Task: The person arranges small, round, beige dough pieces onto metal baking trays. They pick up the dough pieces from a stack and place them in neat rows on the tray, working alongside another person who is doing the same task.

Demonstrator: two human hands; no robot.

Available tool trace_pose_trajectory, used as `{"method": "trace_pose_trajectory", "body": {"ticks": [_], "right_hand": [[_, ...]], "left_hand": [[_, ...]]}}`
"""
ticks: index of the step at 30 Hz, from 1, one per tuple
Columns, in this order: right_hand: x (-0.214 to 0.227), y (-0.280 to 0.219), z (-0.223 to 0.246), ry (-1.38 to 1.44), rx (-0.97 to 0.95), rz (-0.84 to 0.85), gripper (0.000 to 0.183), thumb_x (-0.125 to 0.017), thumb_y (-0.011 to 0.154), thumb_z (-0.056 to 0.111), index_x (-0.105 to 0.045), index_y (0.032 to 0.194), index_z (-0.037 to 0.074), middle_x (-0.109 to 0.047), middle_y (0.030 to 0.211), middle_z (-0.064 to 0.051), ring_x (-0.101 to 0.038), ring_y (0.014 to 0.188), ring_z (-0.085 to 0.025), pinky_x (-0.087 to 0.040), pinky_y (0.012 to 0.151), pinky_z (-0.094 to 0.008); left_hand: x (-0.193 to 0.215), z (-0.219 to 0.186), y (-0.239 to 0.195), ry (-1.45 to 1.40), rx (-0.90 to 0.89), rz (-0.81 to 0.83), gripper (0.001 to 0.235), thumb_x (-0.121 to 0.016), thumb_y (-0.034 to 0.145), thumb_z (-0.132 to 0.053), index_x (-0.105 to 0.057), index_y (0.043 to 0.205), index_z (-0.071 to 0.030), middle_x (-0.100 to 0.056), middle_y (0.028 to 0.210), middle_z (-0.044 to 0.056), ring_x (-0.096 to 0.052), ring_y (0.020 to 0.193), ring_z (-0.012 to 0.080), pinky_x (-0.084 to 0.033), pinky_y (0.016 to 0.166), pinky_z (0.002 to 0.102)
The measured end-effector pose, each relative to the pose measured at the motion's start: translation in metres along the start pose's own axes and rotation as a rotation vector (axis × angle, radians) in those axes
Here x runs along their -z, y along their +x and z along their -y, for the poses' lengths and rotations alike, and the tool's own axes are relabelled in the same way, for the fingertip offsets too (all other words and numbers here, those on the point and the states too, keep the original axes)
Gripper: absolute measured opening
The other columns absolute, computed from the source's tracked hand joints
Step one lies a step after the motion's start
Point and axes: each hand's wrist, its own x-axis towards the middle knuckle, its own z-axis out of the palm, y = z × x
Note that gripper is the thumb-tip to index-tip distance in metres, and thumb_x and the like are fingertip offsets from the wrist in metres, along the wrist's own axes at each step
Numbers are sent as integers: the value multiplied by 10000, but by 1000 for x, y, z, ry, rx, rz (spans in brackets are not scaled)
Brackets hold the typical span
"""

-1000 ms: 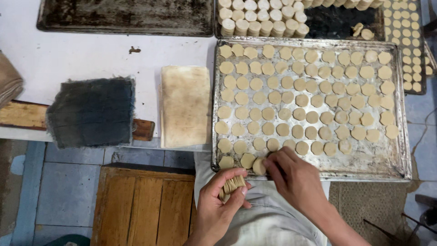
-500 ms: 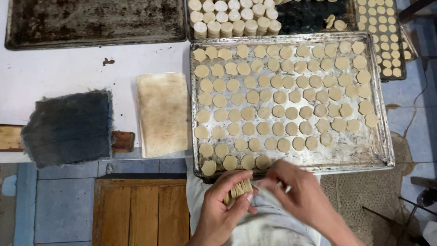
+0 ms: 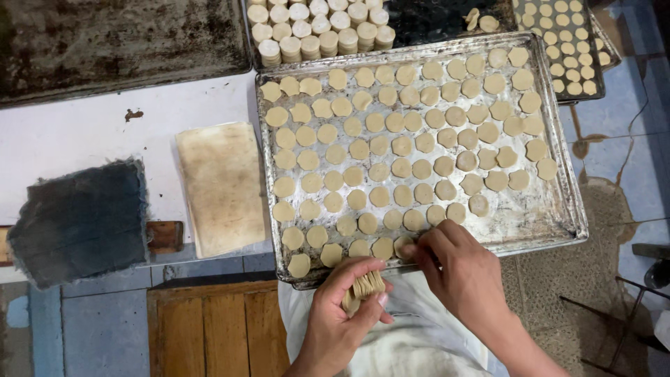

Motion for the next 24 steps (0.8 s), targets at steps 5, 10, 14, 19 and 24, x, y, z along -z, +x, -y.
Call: {"method": "trace_pose_trajectory", "body": {"ticks": [5,10,14,19,24], "right_hand": [[10,-8,-3,484,189,135,143,-653,952,203,-657,1004,70,-678,838,-64,-741,690,-177,-564,566,-343],[20,-2,-11,-19,-62,-56,132,-701,907,227,-710,956,106,-682,809,-88,-675,649,-248,-511,567,-389],[21,-15,-18,526,43,177,157,-740,892,192,-674,954,65,-698,775,-51,-665,605,-219,-532,532,-361],[24,-8,-39,117,53,-131,88,-681,928,146,-673,963,66,-673,831,-71,-665,677,-227,-505,574,-375],[27,-11,-41,216,-69,-6,153,-731,935,237,-701,991,98,-674,839,-57,-648,613,-186,-512,578,-347]], "left_hand": [[-6,6,6,-20,147,26,411,-615,988,27,-607,1400,18,-664,1177,172,-702,828,188,-599,706,257],[-12,8,13,-56,61,53,403,-579,969,31,-587,1372,21,-602,1226,102,-684,1016,132,-668,732,287],[-22,10,17,-14,98,100,418,-589,970,36,-596,1388,17,-654,1185,133,-693,924,175,-641,717,270],[-30,12,26,-42,118,79,377,-603,954,37,-606,1331,38,-665,1206,126,-691,992,157,-633,669,271],[-37,12,32,-77,123,94,367,-592,948,36,-589,1316,40,-664,1188,87,-684,973,126,-644,674,283]]}}
